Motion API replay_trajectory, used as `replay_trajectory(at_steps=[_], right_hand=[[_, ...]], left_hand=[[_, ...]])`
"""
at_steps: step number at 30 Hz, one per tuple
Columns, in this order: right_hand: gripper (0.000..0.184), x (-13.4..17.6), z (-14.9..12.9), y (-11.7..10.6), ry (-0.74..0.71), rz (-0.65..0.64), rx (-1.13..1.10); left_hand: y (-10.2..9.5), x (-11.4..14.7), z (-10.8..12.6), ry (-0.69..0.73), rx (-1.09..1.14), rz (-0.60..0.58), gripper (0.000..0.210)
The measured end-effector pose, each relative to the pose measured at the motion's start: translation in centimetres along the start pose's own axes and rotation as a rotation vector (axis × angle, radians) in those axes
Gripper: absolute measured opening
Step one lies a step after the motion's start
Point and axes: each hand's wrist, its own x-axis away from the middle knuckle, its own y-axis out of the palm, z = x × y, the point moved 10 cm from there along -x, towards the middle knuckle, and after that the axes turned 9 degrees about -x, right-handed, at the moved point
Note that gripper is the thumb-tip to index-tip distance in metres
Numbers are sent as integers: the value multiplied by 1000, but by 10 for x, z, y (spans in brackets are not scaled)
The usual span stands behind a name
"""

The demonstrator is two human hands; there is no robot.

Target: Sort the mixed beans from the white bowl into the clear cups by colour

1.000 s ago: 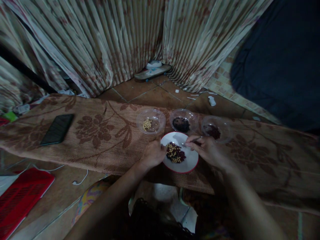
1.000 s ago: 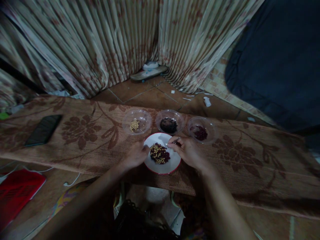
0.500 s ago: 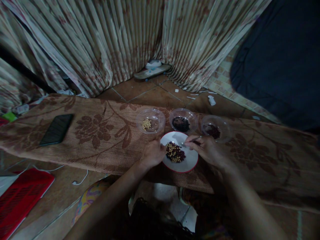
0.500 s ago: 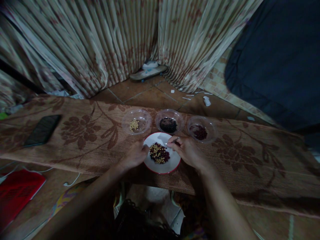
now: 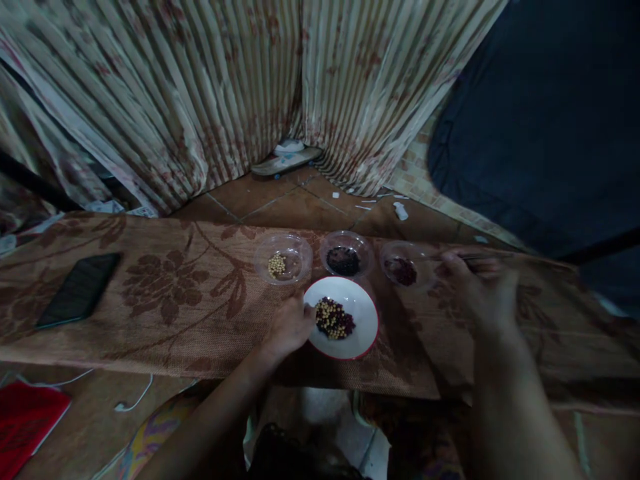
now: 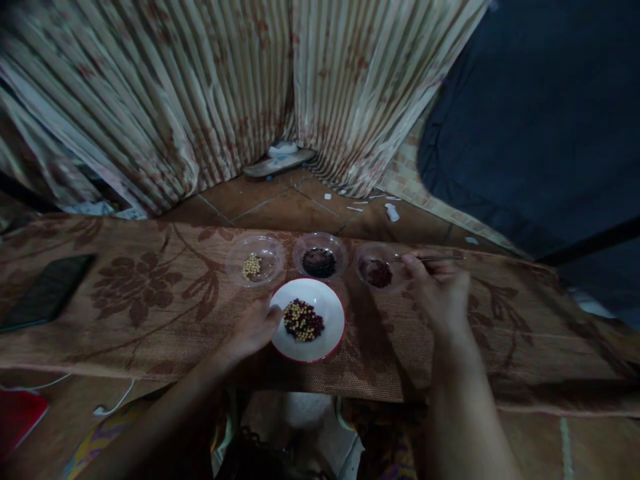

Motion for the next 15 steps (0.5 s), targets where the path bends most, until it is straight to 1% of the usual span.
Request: replay_trajectory(at_steps=[1,3,4,5,6,7,8,10,12,14,15], right_hand=[[27,-2,7,-5,23,15,63],[31,-4,13,-4,17,1,172],[31,-3,12,-1,-1,-10,179],[30,-2,10,5,-17,-25,144],[28,1,7,14,-21,-68,78],[26,5,3,26,-16,-137,-5],[25,11,-1,41,2,-237,-78],[25,30,-12,77,19,-497,-162],[27,54,-18,107,47,-744,-187],[29,73,-16,125,76,-887,-169],[31,78,-13,130,82,-918,-152]], left_hand=[[0,-1,0,0,-5,6,33],[0,-1,-1,-1,-26,19,32],[0,-2,-2,-2,-38,22,31],[0,-2,-2,-4,-47,24,30],[0,-2,-2,-2,-49,23,29],[0,-1,-1,6,-43,22,28],[-1,-1,0,16,-30,18,27],[-1,0,1,25,-4,9,28],[-2,1,2,23,9,11,29],[-2,1,1,10,7,16,30],[-1,1,0,6,4,16,30]])
